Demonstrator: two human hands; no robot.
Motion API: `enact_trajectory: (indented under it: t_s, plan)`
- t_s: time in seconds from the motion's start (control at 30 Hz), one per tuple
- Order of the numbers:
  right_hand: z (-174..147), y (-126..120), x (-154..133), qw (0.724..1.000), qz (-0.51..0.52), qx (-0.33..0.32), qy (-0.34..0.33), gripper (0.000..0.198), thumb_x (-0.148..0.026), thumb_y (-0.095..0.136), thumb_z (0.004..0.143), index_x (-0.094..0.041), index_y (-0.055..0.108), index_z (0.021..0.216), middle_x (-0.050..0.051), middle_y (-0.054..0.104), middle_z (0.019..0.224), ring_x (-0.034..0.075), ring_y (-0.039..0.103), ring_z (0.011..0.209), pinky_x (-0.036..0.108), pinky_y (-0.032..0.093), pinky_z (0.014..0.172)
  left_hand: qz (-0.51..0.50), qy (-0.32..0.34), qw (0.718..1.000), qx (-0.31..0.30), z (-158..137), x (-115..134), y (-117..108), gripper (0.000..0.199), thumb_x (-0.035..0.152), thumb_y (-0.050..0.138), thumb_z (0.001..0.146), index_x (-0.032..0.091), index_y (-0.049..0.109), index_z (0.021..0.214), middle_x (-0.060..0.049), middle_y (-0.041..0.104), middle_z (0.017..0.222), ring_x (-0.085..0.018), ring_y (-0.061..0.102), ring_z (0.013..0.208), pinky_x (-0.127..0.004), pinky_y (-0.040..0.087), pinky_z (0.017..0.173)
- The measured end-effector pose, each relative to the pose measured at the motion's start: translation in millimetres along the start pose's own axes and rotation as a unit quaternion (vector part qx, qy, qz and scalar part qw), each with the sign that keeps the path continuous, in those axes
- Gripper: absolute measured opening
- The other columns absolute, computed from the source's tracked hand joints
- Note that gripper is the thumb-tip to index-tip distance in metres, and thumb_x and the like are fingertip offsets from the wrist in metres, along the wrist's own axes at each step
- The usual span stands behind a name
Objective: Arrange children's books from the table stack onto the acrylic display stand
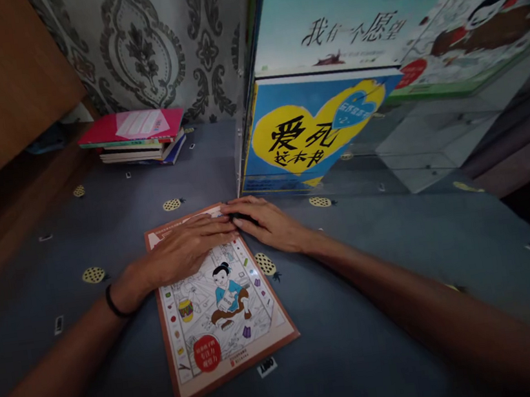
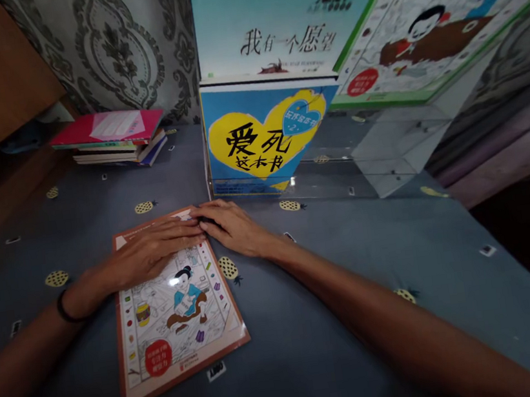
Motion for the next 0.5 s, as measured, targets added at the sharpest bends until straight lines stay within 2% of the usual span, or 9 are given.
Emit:
enact_trajectory:
  t_s: [0.1, 0.23, 0.5]
  plan:
    - [0.1, 1.2, 0.4, 1.000, -0.002, 0.000, -0.010, 0.040, -0.033, 0.041, 0.104, -0.017, 0.059, 0.136, 0.013, 0.065, 0.133, 0.025, 0.054, 0.128, 0.049, 0.045, 0.106, 0.014, 0.001, 1.000, 0.000, 4.8, 7.2, -1.6, 0.038, 0.010, 0.042, 0.100, 0.019, 0.059, 0.133, -0.011, 0.063, 0.139, -0.023, 0.055, 0.134, -0.049, 0.047, 0.111]
    - [0.3, 2.2, 1.1, 1.000, -0.008, -0.001, -0.014, 0.039, -0.032, 0.040, 0.104, -0.022, 0.058, 0.137, 0.010, 0.065, 0.135, 0.025, 0.054, 0.129, 0.049, 0.044, 0.106, 0.041, 0.004, 0.999, -0.017, 10.1, 16.8, -3.8, 0.034, 0.011, 0.043, 0.100, 0.017, 0.062, 0.128, -0.014, 0.064, 0.134, -0.025, 0.057, 0.130, -0.048, 0.048, 0.109]
    - [1.0, 0.0, -3.1, 1.000, -0.007, -0.004, -0.004, 0.039, -0.031, 0.042, 0.102, -0.019, 0.059, 0.135, 0.012, 0.065, 0.133, 0.026, 0.054, 0.128, 0.048, 0.044, 0.106, 0.043, 0.035, 0.998, -0.034, 10.1, 27.3, -2.7, 0.039, 0.006, 0.042, 0.095, 0.016, 0.060, 0.128, -0.014, 0.066, 0.128, -0.027, 0.061, 0.122, -0.050, 0.048, 0.105]
Point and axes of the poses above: each hand's wrist, its own z-axis towards the middle knuckle, its own y-axis out of the palm, x = y × z, the point moved 4 cm from there along z, towards the middle knuckle
